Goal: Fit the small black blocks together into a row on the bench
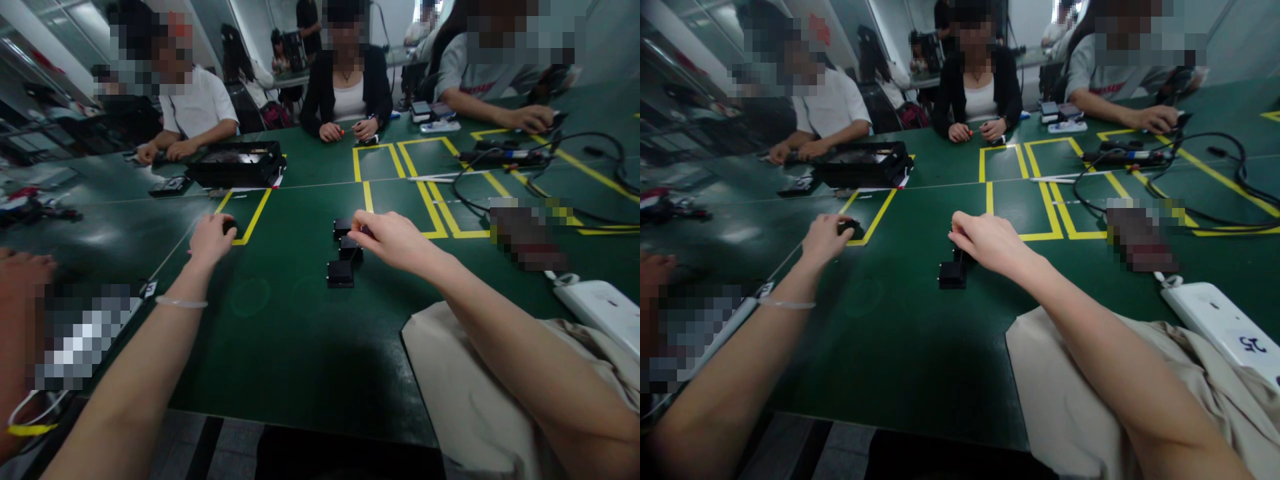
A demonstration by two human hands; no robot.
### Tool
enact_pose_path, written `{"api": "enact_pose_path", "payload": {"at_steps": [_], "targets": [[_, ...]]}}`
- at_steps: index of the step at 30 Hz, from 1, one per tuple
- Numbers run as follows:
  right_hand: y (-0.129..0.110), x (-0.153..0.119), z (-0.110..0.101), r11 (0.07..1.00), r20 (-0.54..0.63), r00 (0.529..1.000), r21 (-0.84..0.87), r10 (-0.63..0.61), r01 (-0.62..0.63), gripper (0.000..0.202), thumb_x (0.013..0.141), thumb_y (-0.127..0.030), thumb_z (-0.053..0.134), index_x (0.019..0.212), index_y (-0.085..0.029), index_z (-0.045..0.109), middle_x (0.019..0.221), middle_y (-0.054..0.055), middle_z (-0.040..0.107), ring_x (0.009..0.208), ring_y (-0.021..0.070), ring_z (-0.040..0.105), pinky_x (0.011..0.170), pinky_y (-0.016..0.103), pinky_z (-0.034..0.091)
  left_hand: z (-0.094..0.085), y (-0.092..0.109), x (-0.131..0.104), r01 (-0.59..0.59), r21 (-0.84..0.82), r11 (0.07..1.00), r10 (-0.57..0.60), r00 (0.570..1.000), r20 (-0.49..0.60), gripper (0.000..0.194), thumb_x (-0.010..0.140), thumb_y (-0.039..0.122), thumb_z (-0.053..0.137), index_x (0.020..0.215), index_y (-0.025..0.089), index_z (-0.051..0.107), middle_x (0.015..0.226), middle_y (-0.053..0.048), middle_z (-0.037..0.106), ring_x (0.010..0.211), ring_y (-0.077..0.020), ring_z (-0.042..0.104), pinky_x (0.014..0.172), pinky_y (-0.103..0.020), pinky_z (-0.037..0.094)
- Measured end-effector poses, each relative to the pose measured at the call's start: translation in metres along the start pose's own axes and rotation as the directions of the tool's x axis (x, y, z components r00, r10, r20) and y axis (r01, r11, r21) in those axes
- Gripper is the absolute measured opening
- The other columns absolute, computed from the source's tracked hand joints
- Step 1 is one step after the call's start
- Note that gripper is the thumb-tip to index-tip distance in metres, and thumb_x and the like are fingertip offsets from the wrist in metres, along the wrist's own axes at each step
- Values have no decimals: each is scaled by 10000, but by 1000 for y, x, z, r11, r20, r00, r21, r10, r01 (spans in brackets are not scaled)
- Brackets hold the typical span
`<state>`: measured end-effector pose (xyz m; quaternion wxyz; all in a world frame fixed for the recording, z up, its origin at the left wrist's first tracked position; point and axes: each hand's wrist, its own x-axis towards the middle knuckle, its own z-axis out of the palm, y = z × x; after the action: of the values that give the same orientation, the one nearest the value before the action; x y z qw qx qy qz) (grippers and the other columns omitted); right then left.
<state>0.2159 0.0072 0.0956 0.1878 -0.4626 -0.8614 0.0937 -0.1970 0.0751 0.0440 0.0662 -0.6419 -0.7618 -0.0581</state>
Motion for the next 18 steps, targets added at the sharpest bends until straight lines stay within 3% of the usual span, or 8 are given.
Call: {"api": "enact_pose_path", "payload": {"at_steps": [4, 7, 10, 14, 18], "targets": [[-1, 0, 0, 1000, 14, 1000, 1, -2, 2, 223, 938, -393, 423, 951, -215, 556, 730, 7, 595, 624, 131, 470, 548, 261, 239, 3, -35, 37, 86, 55, 995, -91, 991, 99, 647, 843, 256, 598, 1431, 142, 353, 1360, -173, 409, 1095, -273, 458, 897, -427, 419], [0, 0, 2, 1000, 18, 1000, 1, -14, 14, 233, 941, -398, 414, 967, -215, 555, 736, 9, 599, 627, 131, 474, 554, 262, 239, 7, -47, 65, 6, 76, 997, -23, 976, 216, 769, 762, 188, 702, 1435, 100, 341, 1368, -158, 433, 1031, -205, 467, 898, -324, 400], [2, 1, 3, 1000, 11, 1000, 14, -20, 20, 227, 941, -393, 413, 966, -216, 553, 737, 6, 601, 631, 132, 478, 559, 261, 243, 12, -51, 86, -54, 93, 994, 23, 953, 302, 725, 708, 138, 761, 1353, 46, 443, 1256, -126, 543, 914, -135, 475, 867, -238, 375], [3, 1, 2, 999, 3, 1000, 25, -19, 19, 226, 939, -392, 417, 956, -215, 557, 740, 4, 601, 630, 131, 480, 562, 260, 247, 12, -60, 94, -85, 104, 991, 41, 928, 370, 553, 710, 218, 789, 1173, 4, 576, 966, -47, 647, 735, -95, 457, 748, -177, 374], [4, 1, 1, 999, -8, 1000, 40, -8, 9, 222, 934, -394, 428, 932, -215, 559, 722, -1, 591, 616, 128, 473, 553, 259, 242, 1, -68, 89, -120, 113, 986, 75, 937, 340, 550, 734, 296, 771, 1177, 27, 587, 947, -42, 657, 750, -115, 473, 730, -180, 384]]}}
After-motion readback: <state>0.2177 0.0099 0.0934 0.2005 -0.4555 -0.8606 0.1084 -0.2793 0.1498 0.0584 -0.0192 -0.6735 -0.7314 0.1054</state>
